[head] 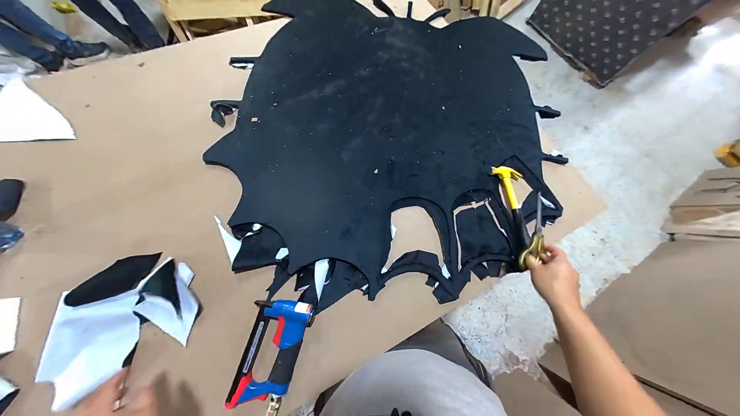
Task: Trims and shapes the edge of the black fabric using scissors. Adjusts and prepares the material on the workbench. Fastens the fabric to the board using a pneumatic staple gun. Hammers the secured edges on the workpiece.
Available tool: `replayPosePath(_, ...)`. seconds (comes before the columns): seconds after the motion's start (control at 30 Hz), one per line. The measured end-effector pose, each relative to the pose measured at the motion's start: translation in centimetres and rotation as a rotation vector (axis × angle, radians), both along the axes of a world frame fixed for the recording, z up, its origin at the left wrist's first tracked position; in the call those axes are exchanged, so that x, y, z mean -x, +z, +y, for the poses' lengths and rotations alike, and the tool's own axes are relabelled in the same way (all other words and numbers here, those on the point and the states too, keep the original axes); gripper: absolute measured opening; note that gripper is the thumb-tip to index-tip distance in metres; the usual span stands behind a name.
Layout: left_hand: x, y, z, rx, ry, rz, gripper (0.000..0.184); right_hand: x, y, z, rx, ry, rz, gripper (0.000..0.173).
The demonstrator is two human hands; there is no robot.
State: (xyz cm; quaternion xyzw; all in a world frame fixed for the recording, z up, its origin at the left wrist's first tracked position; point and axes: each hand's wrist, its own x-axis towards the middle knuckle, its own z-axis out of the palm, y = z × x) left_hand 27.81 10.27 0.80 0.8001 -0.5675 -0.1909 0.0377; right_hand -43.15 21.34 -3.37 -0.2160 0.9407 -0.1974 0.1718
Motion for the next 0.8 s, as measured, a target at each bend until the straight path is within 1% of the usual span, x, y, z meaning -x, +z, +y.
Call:
replayPosePath(0.03, 3.1, -0.4, 1.2, -0.002, -0.004, 0.074, 0.051, 1.6, -0.2, -1.6, 0.014, 0.017, -0.007, 0.046)
replayPosePath(0.07, 6.9, -1.6, 2.1, 0.016, -0.025, 0.131, 0.048, 2.8, -0.5, -3.2, 0.039, 0.039, -0.052, 0.043)
replayPosePath(0.1, 11.2, -2.9, 2.8, 0.035, -0.06, 0.165, 0.043, 3.4, -0.6, -4.8, 0.065, 0.07, -0.145, 0.041)
replayPosePath(0.13, 15.8, -4.1, 3.0, 0.038, -0.116, 0.181, 0.041, 3.6, -0.6, -5.7, 0.093, 0.107, -0.279, 0.04)
replayPosePath(0.17, 20.3, -5.1, 2.9, 0.015, -0.187, 0.184, 0.041, 3.3, -0.5, -6.2, 0.134, 0.139, -0.46, 0.04)
replayPosePath(0.23, 28.9, -6.2, 1.6, -0.031, -0.316, 0.196, 0.043, 1.2, 0.1, -5.9, 0.16, 0.212, -0.847, 0.036)
replayPosePath(0.3, 35.5, -7.6, 0.0, -0.028, -0.403, 0.17, 0.047, -1.8, 0.6, -4.7, 0.061, 0.305, -1.135, 0.04)
replayPosePath(0.33, 37.7, -8.2, -0.6, -0.043, -0.444, 0.123, 0.05, -3.3, 0.5, -4.2, 0.012, 0.339, -1.236, 0.044)
replayPosePath(0.4, 40.0, -9.1, -1.2, -0.1, -0.554, 0.007, 0.053, -5.8, -0.5, -3.8, 0.007, 0.314, -1.392, 0.048)
replayPosePath(0.47, 40.1, -9.7, -0.9, -0.14, -0.721, -0.084, 0.051, -8.3, -2.3, -4.6, 0.09, 0.23, -1.435, 0.049)
replayPosePath(0.53, 39.3, -10.4, -0.2, -0.158, -0.874, -0.124, 0.051, -10.8, -4.0, -5.7, 0.233, 0.12, -1.38, 0.046)
replayPosePath(0.6, 38.3, -11.1, 0.2, -0.1, -0.942, -0.142, 0.05, -13.0, -5.2, -7.1, 0.341, 0.007, -1.315, 0.044)
replayPosePath(0.73, 37.3, -11.7, 0.0, 0.055, -1.049, -0.139, 0.043, -15.8, -6.0, -9.4, 0.465, -0.15, -1.25, 0.044)
replayPosePath(0.8, 37.1, -11.9, -0.4, 0.069, -1.108, -0.136, 0.041, -16.9, -6.7, -10.3, 0.528, -0.232, -1.219, 0.045)
